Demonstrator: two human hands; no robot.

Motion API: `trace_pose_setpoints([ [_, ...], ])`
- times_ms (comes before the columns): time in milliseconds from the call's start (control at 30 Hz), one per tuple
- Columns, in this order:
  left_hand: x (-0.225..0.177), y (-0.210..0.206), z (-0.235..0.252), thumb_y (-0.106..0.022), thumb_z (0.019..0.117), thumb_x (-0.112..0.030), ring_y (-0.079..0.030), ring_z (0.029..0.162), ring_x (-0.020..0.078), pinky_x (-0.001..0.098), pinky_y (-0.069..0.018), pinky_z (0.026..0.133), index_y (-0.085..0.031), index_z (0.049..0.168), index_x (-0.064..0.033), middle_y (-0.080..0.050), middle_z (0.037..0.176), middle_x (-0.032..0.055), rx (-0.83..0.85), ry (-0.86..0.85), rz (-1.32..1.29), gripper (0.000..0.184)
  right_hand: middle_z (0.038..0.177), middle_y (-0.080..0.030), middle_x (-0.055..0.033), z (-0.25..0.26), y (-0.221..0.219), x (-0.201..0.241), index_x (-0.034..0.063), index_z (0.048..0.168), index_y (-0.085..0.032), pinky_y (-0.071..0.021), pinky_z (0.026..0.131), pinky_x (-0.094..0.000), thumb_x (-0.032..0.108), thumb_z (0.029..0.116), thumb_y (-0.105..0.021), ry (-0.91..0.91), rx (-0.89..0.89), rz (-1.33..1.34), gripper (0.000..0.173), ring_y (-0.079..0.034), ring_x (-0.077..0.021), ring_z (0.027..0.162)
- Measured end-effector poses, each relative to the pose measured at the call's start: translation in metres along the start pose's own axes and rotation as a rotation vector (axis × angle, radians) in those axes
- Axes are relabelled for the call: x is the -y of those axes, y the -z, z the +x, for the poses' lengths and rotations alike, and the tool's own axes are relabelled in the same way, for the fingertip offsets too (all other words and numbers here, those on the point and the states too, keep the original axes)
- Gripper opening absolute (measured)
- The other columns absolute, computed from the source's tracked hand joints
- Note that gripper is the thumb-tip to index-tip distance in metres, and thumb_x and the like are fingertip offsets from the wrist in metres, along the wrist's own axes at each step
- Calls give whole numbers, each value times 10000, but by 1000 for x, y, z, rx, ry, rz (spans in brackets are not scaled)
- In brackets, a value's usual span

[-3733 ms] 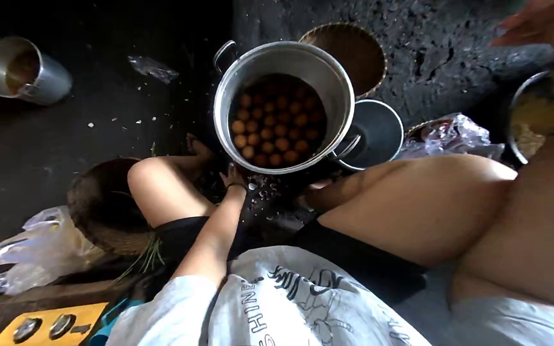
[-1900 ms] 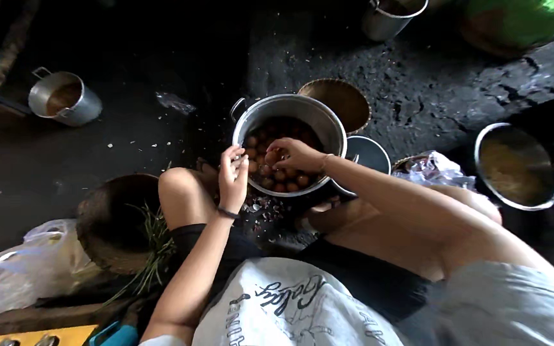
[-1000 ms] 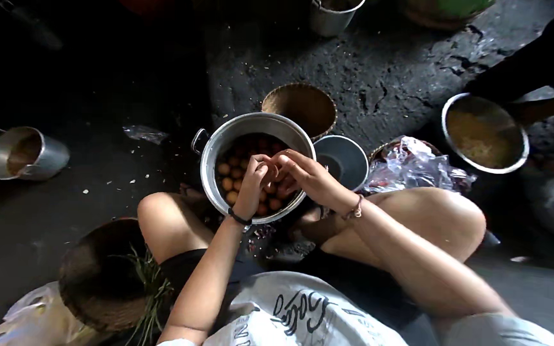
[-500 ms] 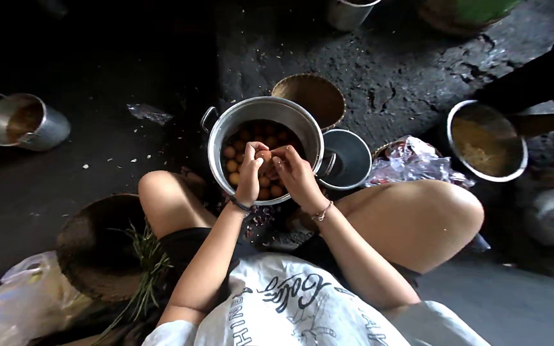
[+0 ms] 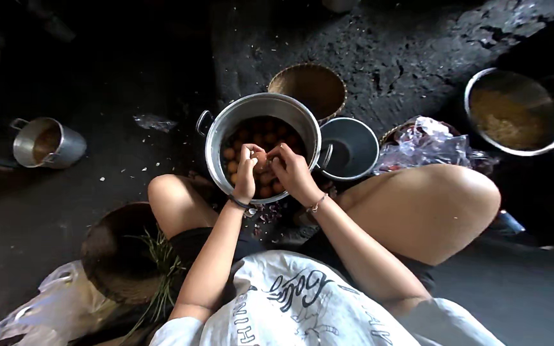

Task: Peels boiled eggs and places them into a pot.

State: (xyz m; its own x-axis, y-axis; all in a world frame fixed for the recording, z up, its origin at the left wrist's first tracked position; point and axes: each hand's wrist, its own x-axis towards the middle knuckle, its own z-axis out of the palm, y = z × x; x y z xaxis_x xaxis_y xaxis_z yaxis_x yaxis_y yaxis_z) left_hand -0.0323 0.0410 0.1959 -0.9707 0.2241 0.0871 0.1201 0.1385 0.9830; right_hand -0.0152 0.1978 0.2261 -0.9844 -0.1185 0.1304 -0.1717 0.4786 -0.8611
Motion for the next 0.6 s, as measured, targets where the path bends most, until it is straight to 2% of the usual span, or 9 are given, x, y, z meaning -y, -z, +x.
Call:
trace_pose_setpoints([
  [67,3,2,3,-210,992,-283,-561,1015,139,332,-482,860,-531,1289,-85,-585,1179,73,-2,11,-24,480,1129,-678,-181,5,8,-3,-14,1184,-648,-578,874,-416,-3,1020,-483,32,21,15,233,-686,-261,986],
  [100,4,3,4,-214,992,-291,-567,979,129,327,-487,835,-540,1290,-96,-593,1153,65,0,28,-40,483,1173,-664,-174,8,12,-5,-4,1220,-648,-570,905,-402,40,1031,-508,52,32,26,239,-674,-251,1032],
  [167,4,2,5,-213,1011,-316,-583,843,86,276,-509,720,-554,1262,-121,-615,1047,35,0,61,-38,466,1109,-681,-136,10,14,-5,26,1247,-649,-593,835,-347,147,1014,-632,80,52,65,264,-685,-194,951],
  [200,2,2,5,-204,1029,-316,-585,821,93,285,-507,705,-566,1247,-106,-621,1020,44,2,69,-1,472,1081,-682,-128,11,13,-5,29,1225,-665,-596,817,-334,163,993,-670,96,63,72,268,-684,-181,923],
  [233,1,1,6,-195,1047,-317,-580,805,107,303,-500,695,-589,1206,-88,-619,987,55,-10,74,62,483,1081,-683,-130,11,12,-5,25,1201,-678,-589,833,-337,161,985,-676,115,75,70,256,-681,-183,932],
  [300,-3,-1,6,-218,1098,-377,-597,841,124,341,-515,743,-641,1120,-72,-634,994,66,-59,110,155,522,1085,-696,-135,11,8,-8,17,1176,-697,-584,872,-343,147,996,-650,153,80,41,227,-689,-189,952],
  [367,-3,-4,7,-230,1106,-425,-568,756,93,300,-492,675,-645,1042,-97,-610,902,32,-104,136,168,533,1086,-698,-138,10,5,-9,13,1173,-697,-585,881,-334,129,1005,-630,175,80,16,214,-694,-189,955],
  [467,-3,-5,8,-237,1106,-413,-575,738,85,295,-504,670,-660,1060,-94,-625,883,28,-100,130,132,532,1123,-687,-147,8,4,-8,3,1167,-679,-597,861,-335,128,1015,-618,165,85,-10,206,-699,-193,944],
  [600,-2,-4,9,-245,1105,-371,-568,749,67,274,-499,695,-654,1046,-81,-615,875,19,-82,89,107,504,1076,-695,-153,7,-2,-8,-13,1107,-694,-598,812,-337,74,992,-621,182,15,-46,161,-697,-204,887],
])
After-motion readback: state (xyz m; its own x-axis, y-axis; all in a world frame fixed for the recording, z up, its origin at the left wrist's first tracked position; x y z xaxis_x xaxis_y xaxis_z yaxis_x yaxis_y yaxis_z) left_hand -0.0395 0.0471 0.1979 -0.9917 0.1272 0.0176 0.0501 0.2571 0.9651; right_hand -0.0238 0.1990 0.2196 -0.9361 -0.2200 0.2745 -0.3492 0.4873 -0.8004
